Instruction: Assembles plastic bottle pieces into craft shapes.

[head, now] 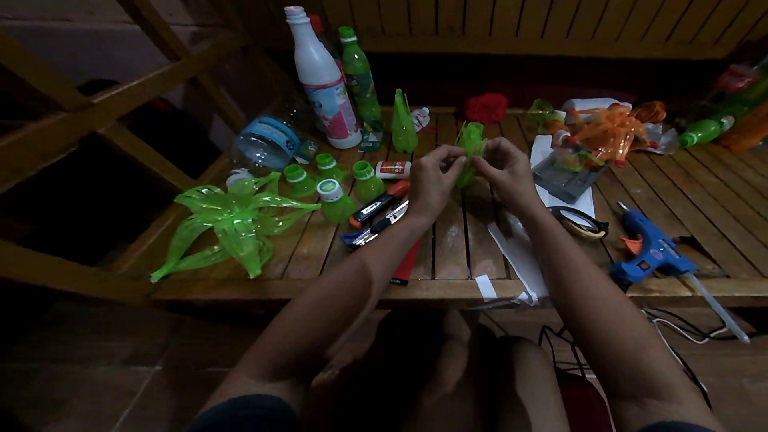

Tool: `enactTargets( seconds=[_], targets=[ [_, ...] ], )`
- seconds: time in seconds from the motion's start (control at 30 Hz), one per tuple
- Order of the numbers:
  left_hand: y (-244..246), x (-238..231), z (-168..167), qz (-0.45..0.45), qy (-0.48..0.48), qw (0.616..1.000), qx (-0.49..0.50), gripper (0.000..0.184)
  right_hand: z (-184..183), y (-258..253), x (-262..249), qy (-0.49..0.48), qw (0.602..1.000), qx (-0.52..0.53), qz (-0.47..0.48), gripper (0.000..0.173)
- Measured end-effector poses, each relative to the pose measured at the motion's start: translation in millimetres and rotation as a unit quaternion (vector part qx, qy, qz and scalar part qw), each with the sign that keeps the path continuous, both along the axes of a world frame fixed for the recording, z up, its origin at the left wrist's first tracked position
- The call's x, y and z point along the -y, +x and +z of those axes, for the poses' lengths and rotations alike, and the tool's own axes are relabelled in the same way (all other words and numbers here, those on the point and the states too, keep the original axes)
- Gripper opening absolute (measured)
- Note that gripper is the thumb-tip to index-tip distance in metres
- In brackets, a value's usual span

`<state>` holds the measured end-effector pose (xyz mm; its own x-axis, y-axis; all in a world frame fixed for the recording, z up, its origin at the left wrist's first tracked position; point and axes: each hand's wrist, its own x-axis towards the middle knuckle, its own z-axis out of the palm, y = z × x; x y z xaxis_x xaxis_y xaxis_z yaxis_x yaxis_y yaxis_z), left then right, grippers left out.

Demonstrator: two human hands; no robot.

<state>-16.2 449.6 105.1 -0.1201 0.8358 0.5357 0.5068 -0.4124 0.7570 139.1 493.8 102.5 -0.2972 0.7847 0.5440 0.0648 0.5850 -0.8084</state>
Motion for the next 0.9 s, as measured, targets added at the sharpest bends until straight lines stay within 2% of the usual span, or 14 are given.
enactTargets(
  seconds=[0.4,0.6,0.9],
  targets=[
    [-0.4,0.3,1.4,0.007,-0.002,1.000,-0.011,0.021,0.8,0.8,-1.0,-0.020,0.998,0.051,-0.003,0.026],
    [-2.8,-1.6,0.7,0.008,-0.011,1.000,-0.003,0.021,-3.1,0.4,-3.4,-0.021,0.999,0.030,-0.008,0.020],
    [-2.0,-1.6,-0.6,0.003,-0.008,1.000,0.004,0.020,-1.3,-0.4,-0.8,-0.041,0.999,0.021,-0.012,0.021]
  ],
)
